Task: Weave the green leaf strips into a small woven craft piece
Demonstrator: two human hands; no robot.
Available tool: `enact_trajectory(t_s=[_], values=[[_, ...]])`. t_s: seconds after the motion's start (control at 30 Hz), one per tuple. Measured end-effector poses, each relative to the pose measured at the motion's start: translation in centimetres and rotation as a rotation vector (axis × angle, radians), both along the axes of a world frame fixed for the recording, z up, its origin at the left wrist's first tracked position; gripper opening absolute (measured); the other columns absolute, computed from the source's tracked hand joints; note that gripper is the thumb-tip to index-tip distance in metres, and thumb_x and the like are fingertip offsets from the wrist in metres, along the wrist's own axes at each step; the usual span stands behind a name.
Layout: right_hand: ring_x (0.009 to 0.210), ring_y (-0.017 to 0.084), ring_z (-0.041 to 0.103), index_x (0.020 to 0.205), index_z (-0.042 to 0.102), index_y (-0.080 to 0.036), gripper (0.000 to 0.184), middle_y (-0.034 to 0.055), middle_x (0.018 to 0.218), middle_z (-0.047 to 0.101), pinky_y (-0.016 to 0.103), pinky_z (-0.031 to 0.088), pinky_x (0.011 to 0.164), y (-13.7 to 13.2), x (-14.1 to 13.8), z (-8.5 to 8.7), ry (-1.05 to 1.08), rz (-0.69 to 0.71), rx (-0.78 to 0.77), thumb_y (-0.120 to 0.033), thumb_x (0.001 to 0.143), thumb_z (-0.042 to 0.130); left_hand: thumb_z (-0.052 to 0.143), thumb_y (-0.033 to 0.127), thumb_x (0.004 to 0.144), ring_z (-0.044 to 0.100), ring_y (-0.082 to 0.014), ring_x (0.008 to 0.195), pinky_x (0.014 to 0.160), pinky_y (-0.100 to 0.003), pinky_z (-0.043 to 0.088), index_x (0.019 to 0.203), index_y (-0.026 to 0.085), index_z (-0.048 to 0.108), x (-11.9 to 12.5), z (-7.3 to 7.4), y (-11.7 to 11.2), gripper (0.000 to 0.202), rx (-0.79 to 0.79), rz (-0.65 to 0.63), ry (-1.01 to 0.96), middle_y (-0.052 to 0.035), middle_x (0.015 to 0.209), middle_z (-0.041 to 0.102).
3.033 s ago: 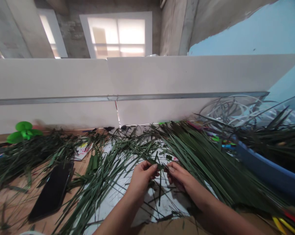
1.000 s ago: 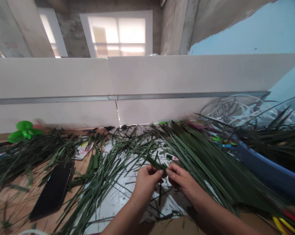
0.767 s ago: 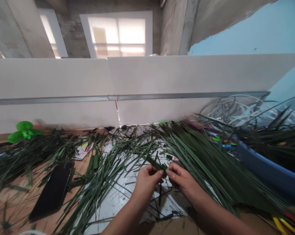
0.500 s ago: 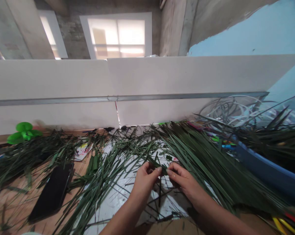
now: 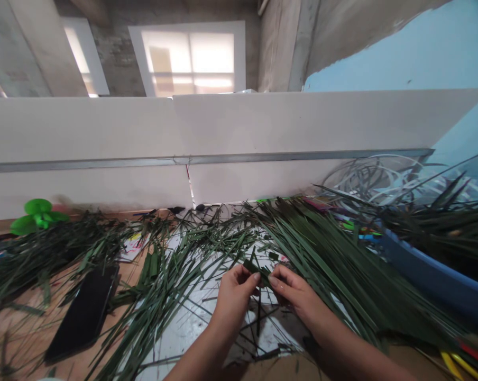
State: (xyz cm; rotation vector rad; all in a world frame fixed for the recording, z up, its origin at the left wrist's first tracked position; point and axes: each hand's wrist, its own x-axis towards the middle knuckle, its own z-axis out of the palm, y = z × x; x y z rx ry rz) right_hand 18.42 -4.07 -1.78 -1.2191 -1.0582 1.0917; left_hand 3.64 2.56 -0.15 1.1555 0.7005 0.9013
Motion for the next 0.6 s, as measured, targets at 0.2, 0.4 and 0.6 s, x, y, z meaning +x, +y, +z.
enact_trajectory(t_s=[0.2,0.4,0.6], values=[[0.051,0.011,0.030,0.071,0.051,-0.022,0.055,-0.0077,0.054,0.039,0.026,0.019,0.050,0.00,0.00,0.02,-0.012,-0.004,-0.006,-0.074,0.070,0.070,0.087,0.042,0.059,0.052,-0.0094,0.053,0.055,-0.021,0.043,0.063,0.015,0.064,0.11,-0.11,0.08,0.036,0.009,0.003,-0.002,-0.0011,0.059,0.063],[0.051,0.011,0.030,0.072,0.051,-0.022,0.053,-0.0075,0.055,0.038,0.026,0.019,0.051,-0.14,-0.13,0.05,-0.016,-0.005,0.011,-0.071,0.074,0.069,0.085,0.040,0.060,0.050,-0.0093,0.052,0.052,-0.021,0.039,0.061,0.015,0.063,0.19,0.17,-0.26,0.033,0.016,0.002,0.001,-0.0011,0.058,0.062],[0.051,0.011,0.030,0.074,0.053,-0.022,0.054,-0.0075,0.054,0.038,0.027,0.019,0.050,-0.04,-0.14,-0.09,-0.025,0.001,-0.007,-0.073,0.073,0.069,0.083,0.037,0.058,0.050,-0.0107,0.051,0.051,-0.023,0.039,0.059,0.016,0.061,0.33,0.10,-0.47,0.030,0.028,-0.011,0.027,-0.0007,0.056,0.062]])
